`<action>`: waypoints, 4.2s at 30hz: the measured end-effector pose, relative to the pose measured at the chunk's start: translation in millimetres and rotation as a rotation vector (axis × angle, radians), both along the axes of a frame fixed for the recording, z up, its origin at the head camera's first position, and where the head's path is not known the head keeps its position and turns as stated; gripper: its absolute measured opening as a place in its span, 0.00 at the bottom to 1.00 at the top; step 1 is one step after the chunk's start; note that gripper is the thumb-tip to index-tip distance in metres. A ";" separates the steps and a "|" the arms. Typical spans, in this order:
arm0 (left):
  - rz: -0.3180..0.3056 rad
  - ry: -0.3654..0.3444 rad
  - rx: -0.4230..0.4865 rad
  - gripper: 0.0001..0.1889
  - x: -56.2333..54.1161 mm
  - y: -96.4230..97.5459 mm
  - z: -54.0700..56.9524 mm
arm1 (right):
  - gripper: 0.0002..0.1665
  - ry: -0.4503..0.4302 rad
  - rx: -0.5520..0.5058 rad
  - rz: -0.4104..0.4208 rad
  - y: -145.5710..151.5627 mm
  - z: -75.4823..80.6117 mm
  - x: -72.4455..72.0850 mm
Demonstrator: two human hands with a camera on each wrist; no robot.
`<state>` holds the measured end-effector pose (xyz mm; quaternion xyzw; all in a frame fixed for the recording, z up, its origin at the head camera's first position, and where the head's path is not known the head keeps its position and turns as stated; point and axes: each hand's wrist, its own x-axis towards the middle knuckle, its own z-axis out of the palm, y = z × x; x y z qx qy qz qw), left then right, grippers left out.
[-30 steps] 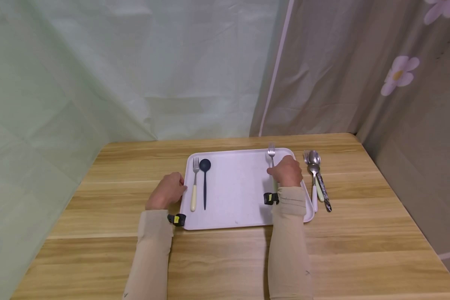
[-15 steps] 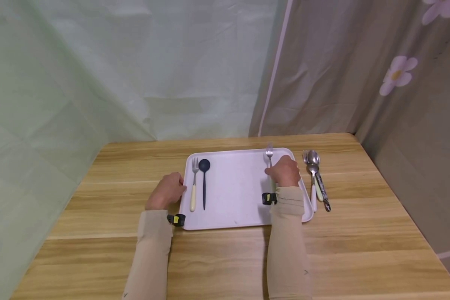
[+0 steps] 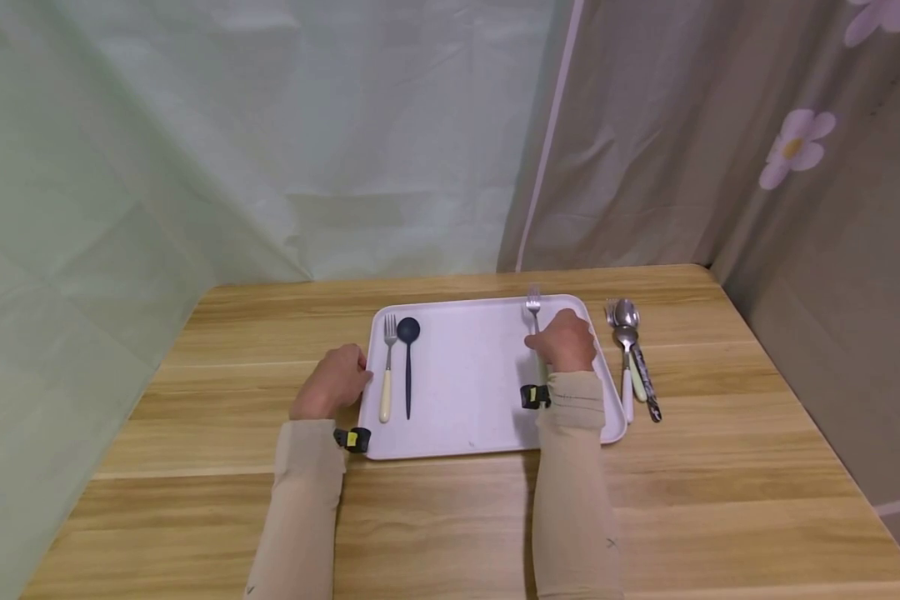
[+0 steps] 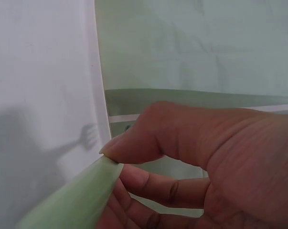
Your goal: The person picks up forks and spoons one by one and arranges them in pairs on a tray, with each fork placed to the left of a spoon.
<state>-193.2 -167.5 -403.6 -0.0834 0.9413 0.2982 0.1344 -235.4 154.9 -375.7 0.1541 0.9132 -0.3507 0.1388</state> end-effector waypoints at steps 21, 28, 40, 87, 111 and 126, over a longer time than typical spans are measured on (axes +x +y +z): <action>-0.001 0.009 0.001 0.10 -0.7 2.2 -1.0 | 0.22 0.013 -0.002 0.011 0.6 -1.7 -0.9; 0.009 0.005 0.010 0.10 -0.2 2.8 -0.5 | 0.22 0.007 -0.004 0.025 0.4 -1.5 -1.3; 0.014 0.024 0.006 0.10 -0.1 3.3 0.0 | 0.20 0.060 0.023 0.065 -1.9 -2.3 -1.1; -0.019 0.031 -0.047 0.10 0.6 4.5 1.8 | 0.20 0.044 0.010 0.157 -27.6 -5.6 -0.6; -0.021 0.034 -0.038 0.10 0.7 4.4 1.0 | 0.18 0.020 0.020 0.189 -44.9 -7.3 -3.3; -0.007 -0.004 -0.024 0.10 -0.2 4.4 1.1 | 0.16 0.032 0.023 0.232 -53.3 -8.1 -4.0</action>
